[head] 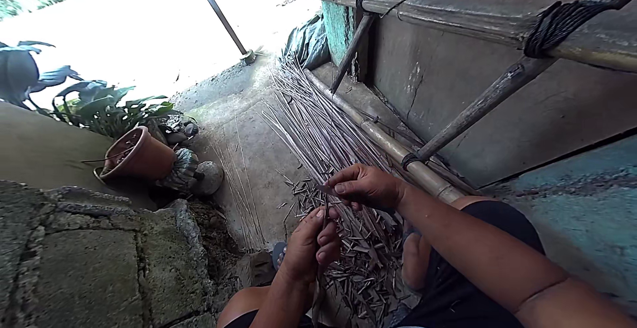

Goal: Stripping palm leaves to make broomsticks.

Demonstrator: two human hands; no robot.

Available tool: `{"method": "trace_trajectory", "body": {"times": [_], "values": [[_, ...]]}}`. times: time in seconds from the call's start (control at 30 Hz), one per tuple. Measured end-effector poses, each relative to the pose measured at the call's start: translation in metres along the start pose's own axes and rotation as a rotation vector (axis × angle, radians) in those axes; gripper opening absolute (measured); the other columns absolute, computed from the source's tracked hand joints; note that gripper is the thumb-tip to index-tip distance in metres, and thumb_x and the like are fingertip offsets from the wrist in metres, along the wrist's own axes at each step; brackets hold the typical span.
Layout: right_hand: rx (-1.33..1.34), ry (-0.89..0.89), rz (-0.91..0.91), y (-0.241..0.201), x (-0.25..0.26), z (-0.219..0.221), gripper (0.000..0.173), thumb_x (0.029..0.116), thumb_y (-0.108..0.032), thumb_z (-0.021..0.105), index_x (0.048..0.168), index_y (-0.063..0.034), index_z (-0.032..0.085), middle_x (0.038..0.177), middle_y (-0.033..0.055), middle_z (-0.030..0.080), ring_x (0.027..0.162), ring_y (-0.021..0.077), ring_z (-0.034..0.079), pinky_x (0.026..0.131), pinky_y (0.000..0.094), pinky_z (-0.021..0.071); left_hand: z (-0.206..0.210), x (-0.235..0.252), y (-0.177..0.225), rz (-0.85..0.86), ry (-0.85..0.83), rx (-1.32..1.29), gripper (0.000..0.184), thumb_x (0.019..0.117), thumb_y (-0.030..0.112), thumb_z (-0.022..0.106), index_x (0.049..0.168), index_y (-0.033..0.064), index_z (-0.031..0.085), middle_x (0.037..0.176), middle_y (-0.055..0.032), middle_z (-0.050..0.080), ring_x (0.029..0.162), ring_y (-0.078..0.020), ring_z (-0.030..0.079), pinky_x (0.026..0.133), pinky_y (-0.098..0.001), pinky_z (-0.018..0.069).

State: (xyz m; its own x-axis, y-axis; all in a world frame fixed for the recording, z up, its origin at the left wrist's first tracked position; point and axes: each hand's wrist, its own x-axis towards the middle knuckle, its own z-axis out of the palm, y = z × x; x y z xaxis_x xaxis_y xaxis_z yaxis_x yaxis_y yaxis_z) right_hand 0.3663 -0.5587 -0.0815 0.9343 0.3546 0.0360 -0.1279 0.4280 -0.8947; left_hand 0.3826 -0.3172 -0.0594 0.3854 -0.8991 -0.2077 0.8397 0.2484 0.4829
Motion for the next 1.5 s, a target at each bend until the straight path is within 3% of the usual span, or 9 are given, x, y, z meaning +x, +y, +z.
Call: {"method": "trace_trajectory", "body": {"times": [0.27,0.5,0.7,0.87,1.0,1.1,1.23,1.37,1.5], "values": [[-0.019,0.324,0.035,-0.028,-0.002,-0.014,0.024,0.1037,-0.012,0.057,0.122,-0.0019,0.069,0.077,0.0028,0.066,0.057,0.0067,0.061,0.053,0.0200,0.0538,0.003,-0.003,-0.006,0.014,0.090,0.211,0.030,0.1097,0.028,0.045,0.115,0.0049,0.063,0.064,0.0026,0.053,0.048,-0.0051,0.053,0.045,-0.0187,0.0469],[-0.189,0.104,0.238,-0.029,-0.010,0.002,0.025,0.1027,-0.020,0.060,0.120,-0.0051,0.070,0.079,0.0017,0.066,0.057,0.0073,0.061,0.052,0.0217,0.0530,0.006,0.000,-0.008,0.083,0.212,0.367,0.030,0.1107,0.023,0.041,0.116,0.0018,0.062,0.066,-0.0020,0.058,0.049,-0.0081,0.058,0.047,-0.0215,0.0518],[-0.050,0.421,0.174,-0.036,-0.006,-0.013,0.024,0.1053,-0.012,0.056,0.124,-0.0010,0.065,0.076,0.0039,0.065,0.055,0.0077,0.060,0.051,0.0201,0.0523,0.004,-0.001,-0.010,0.080,0.179,0.413,0.030,0.1101,0.023,0.044,0.118,0.0015,0.063,0.066,-0.0025,0.059,0.049,-0.0089,0.058,0.047,-0.0223,0.0526],[-0.204,0.230,0.277,-0.042,-0.013,-0.010,0.024,0.1035,-0.017,0.059,0.122,-0.0038,0.068,0.078,0.0025,0.066,0.056,0.0079,0.061,0.051,0.0211,0.0527,0.007,0.002,-0.011,0.148,0.299,0.678,0.033,0.1098,0.018,0.044,0.125,-0.0041,0.064,0.069,-0.0069,0.063,0.050,-0.0113,0.060,0.048,-0.0250,0.0545],[-0.174,0.305,0.279,-0.038,-0.010,-0.010,0.023,0.1041,-0.014,0.057,0.122,-0.0029,0.067,0.076,0.0019,0.064,0.055,0.0076,0.060,0.051,0.0203,0.0520,0.010,0.001,-0.016,0.217,0.353,0.913,0.032,0.1088,0.015,0.047,0.124,-0.0043,0.066,0.068,-0.0059,0.064,0.051,-0.0125,0.061,0.049,-0.0268,0.0560],[-0.154,0.366,0.264,-0.039,-0.008,-0.013,0.022,0.1041,-0.012,0.057,0.123,-0.0032,0.066,0.077,0.0031,0.064,0.055,0.0081,0.060,0.050,0.0203,0.0517,0.009,0.000,-0.017,0.230,0.355,0.949,0.031,0.1081,0.013,0.047,0.124,-0.0047,0.066,0.067,-0.0054,0.064,0.050,-0.0118,0.061,0.048,-0.0264,0.0557],[-0.231,0.249,0.319,-0.040,-0.011,-0.010,0.023,0.1037,-0.015,0.058,0.122,-0.0041,0.066,0.075,0.0024,0.065,0.055,0.0081,0.060,0.049,0.0211,0.0521,0.010,0.002,-0.017,0.252,0.383,0.975,0.029,0.1065,0.012,0.051,0.123,-0.0046,0.068,0.067,-0.0057,0.065,0.050,-0.0125,0.061,0.048,-0.0268,0.0559],[-0.231,0.401,0.319,-0.040,-0.007,-0.014,0.022,0.1047,-0.013,0.057,0.121,-0.0027,0.067,0.075,0.0033,0.065,0.053,0.0083,0.059,0.048,0.0202,0.0506,0.010,0.001,-0.021,0.278,0.420,1.050,0.025,0.1038,0.010,0.056,0.120,-0.0034,0.070,0.066,-0.0038,0.065,0.049,-0.0106,0.060,0.048,-0.0255,0.0550],[-0.250,0.218,0.319,-0.038,-0.010,-0.012,0.023,0.1028,-0.016,0.059,0.121,-0.0045,0.068,0.076,0.0023,0.065,0.054,0.0077,0.059,0.049,0.0213,0.0514,0.009,0.002,-0.021,0.279,0.426,1.052,0.027,0.1046,0.012,0.055,0.122,-0.0041,0.070,0.066,-0.0048,0.065,0.049,-0.0118,0.060,0.048,-0.0263,0.0555]]}}
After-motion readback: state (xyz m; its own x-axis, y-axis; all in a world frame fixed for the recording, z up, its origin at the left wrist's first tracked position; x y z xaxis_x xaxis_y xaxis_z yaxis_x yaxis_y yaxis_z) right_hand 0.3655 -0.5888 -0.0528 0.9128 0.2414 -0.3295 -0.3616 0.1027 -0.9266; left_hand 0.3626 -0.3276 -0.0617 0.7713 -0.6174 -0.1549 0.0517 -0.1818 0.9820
